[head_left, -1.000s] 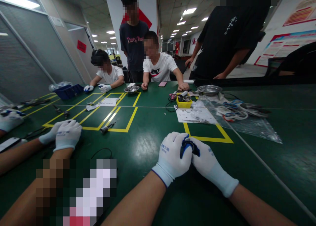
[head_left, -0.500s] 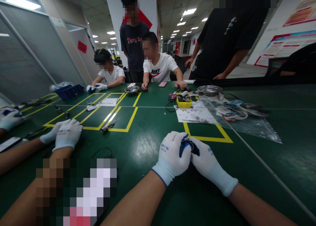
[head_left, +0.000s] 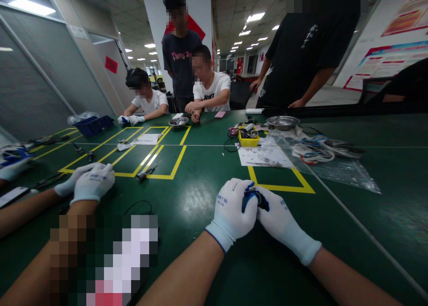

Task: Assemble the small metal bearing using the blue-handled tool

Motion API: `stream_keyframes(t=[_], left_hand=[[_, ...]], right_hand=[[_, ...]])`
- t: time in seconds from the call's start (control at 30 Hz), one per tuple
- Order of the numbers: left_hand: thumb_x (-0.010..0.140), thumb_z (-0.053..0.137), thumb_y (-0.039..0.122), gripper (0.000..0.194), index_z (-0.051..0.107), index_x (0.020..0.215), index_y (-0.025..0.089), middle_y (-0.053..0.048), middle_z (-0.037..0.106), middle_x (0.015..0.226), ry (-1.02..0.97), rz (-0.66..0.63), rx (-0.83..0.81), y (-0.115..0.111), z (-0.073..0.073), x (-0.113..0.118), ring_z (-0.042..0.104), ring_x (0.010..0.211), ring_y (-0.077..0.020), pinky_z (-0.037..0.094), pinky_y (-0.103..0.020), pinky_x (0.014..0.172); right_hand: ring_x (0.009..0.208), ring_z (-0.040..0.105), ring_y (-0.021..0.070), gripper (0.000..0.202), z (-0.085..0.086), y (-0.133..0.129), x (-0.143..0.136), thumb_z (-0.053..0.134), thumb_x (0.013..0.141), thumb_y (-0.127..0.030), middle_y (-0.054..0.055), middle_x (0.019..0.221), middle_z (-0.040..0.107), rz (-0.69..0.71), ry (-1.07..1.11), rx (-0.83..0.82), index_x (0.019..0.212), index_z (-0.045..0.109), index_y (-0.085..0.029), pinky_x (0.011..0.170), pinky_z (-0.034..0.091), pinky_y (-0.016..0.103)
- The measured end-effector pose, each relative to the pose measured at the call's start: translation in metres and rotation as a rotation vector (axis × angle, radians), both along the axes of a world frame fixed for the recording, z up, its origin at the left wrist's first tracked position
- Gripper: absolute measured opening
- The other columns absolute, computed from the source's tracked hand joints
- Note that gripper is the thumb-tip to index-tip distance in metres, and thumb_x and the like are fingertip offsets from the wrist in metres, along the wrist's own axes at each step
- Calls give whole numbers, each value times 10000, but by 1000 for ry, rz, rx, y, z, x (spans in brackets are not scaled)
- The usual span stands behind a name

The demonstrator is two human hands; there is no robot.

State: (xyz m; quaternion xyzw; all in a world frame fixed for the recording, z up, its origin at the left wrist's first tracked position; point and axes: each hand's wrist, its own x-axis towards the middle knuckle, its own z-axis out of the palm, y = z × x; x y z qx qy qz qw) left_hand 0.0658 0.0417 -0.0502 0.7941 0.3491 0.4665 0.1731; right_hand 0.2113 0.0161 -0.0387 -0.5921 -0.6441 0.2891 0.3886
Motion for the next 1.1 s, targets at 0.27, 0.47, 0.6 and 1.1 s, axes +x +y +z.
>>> stream_keyframes(t=[0.27, 0.47, 0.6, 1.1], left_hand=[[910, 573, 232, 290, 644, 1188, 186, -111, 655, 1131, 3, 15, 8, -1, 1, 0, 628, 1045, -276, 554, -458, 933], [881, 610, 238, 313, 635, 1190, 194, -106, 642, 1135, -1, 12, -11, -1, 2, 0, 626, 1056, -279, 560, -464, 940], [882, 618, 248, 326, 630, 1205, 207, -101, 644, 1154, 10, 19, -35, -1, 1, 1, 630, 1074, -277, 556, -458, 964], [882, 624, 244, 294, 638, 1174, 214, -89, 656, 1122, 50, 4, -67, 1, 2, 2, 634, 1043, -269, 549, -440, 937]], right_hand=[[1049, 728, 292, 218, -2, 1, 1, 576, 865, -286, 102, 1083, 771, -21, -21, -4, 1019, 713, -215, 980, 583, 472], [1358, 612, 314, 575, -9, 3, 3, 591, 879, -309, 135, 1450, 653, -156, 39, 18, 1443, 572, -195, 1169, 468, 502], [1466, 509, 324, 736, -16, 8, 5, 607, 880, -370, 139, 1561, 562, -246, 60, 29, 1574, 440, -192, 1228, 397, 510], [1449, 531, 320, 698, -15, 6, 2, 574, 923, -370, 138, 1525, 603, -177, 22, 30, 1581, 446, -174, 1218, 419, 511]])
